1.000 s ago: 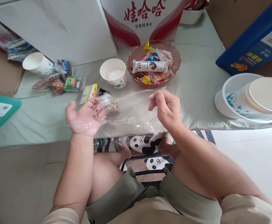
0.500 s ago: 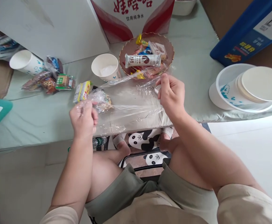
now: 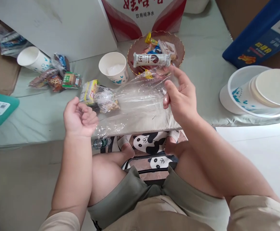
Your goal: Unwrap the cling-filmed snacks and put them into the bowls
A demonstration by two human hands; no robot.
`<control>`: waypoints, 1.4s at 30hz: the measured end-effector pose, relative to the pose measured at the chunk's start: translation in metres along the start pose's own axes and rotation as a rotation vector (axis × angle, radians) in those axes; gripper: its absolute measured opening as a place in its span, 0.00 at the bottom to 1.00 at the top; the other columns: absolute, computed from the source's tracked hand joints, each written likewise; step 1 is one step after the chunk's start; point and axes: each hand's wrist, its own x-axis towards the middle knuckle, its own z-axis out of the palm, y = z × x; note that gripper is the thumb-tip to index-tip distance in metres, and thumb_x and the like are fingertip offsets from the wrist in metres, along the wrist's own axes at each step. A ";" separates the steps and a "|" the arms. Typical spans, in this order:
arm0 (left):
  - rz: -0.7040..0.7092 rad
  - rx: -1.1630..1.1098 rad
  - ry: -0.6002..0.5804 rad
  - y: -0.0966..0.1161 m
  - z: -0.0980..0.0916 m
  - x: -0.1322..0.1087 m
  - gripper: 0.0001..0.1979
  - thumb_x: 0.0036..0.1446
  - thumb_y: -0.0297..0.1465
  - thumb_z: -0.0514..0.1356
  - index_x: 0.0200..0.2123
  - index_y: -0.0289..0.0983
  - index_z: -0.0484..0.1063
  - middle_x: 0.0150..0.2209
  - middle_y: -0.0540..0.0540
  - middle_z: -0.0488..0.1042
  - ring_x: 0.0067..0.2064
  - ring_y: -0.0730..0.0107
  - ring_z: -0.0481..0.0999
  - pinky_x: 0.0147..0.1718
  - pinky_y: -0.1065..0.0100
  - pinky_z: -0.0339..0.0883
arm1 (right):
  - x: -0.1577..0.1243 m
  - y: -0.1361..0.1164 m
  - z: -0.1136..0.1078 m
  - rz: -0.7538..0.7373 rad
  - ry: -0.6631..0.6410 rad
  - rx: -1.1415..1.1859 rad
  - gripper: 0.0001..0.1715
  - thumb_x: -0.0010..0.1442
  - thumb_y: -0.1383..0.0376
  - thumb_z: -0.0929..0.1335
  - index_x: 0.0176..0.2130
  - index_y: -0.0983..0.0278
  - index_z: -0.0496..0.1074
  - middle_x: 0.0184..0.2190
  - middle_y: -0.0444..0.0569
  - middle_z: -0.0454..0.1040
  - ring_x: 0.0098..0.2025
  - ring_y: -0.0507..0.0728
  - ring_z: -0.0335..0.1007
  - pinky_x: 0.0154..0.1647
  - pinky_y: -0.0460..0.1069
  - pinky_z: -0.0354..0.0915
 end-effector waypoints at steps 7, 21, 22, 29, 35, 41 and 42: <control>-0.013 0.305 -0.405 -0.010 -0.013 -0.022 0.32 0.42 0.60 0.71 0.32 0.35 0.83 0.28 0.42 0.80 0.28 0.69 0.76 0.23 0.70 0.66 | 0.010 0.009 -0.017 0.050 0.055 0.168 0.23 0.63 0.44 0.71 0.52 0.48 0.70 0.22 0.39 0.65 0.23 0.54 0.68 0.26 0.52 0.68; 1.036 0.573 0.108 -0.020 -0.016 -0.034 0.12 0.56 0.46 0.69 0.31 0.45 0.82 0.66 0.53 0.67 0.75 0.48 0.56 0.64 0.51 0.65 | -0.032 -0.029 -0.016 -0.096 -0.212 -0.130 0.39 0.56 0.52 0.78 0.63 0.47 0.66 0.37 0.45 0.80 0.36 0.58 0.77 0.38 0.56 0.75; 1.020 0.566 0.071 -0.018 -0.016 -0.037 0.12 0.56 0.46 0.68 0.31 0.45 0.82 0.66 0.55 0.68 0.76 0.47 0.54 0.63 0.50 0.66 | -0.031 -0.029 -0.016 -0.123 -0.198 -0.149 0.33 0.57 0.51 0.77 0.59 0.48 0.70 0.37 0.46 0.80 0.36 0.59 0.77 0.39 0.57 0.75; 0.745 0.254 -0.034 -0.006 -0.005 -0.056 0.11 0.46 0.44 0.71 0.26 0.45 0.79 0.36 0.47 0.81 0.42 0.55 0.84 0.37 0.55 0.79 | -0.028 -0.037 -0.015 -0.336 -0.062 -0.297 0.14 0.59 0.48 0.75 0.42 0.51 0.79 0.43 0.52 0.81 0.60 0.70 0.72 0.60 0.69 0.70; 0.444 0.030 -0.109 0.006 0.006 -0.064 0.07 0.47 0.33 0.69 0.31 0.41 0.77 0.41 0.46 0.81 0.25 0.69 0.79 0.13 0.71 0.59 | -0.026 -0.029 -0.010 -0.319 -0.061 -0.173 0.22 0.58 0.42 0.74 0.44 0.51 0.76 0.48 0.52 0.79 0.73 0.72 0.59 0.60 0.70 0.71; 0.215 -0.027 -0.147 0.007 0.002 -0.052 0.22 0.47 0.23 0.63 0.46 0.49 0.76 0.44 0.51 0.82 0.23 0.74 0.77 0.12 0.75 0.52 | -0.023 -0.027 0.001 -0.188 -0.110 -0.053 0.31 0.51 0.48 0.78 0.51 0.49 0.71 0.63 0.50 0.72 0.66 0.67 0.67 0.44 0.57 0.78; 0.199 -0.006 -0.142 0.006 0.001 -0.049 0.25 0.46 0.22 0.63 0.47 0.50 0.76 0.42 0.51 0.83 0.22 0.75 0.75 0.12 0.76 0.52 | -0.023 -0.029 0.002 -0.166 -0.112 -0.051 0.32 0.51 0.52 0.79 0.52 0.49 0.70 0.64 0.50 0.70 0.63 0.66 0.69 0.37 0.54 0.77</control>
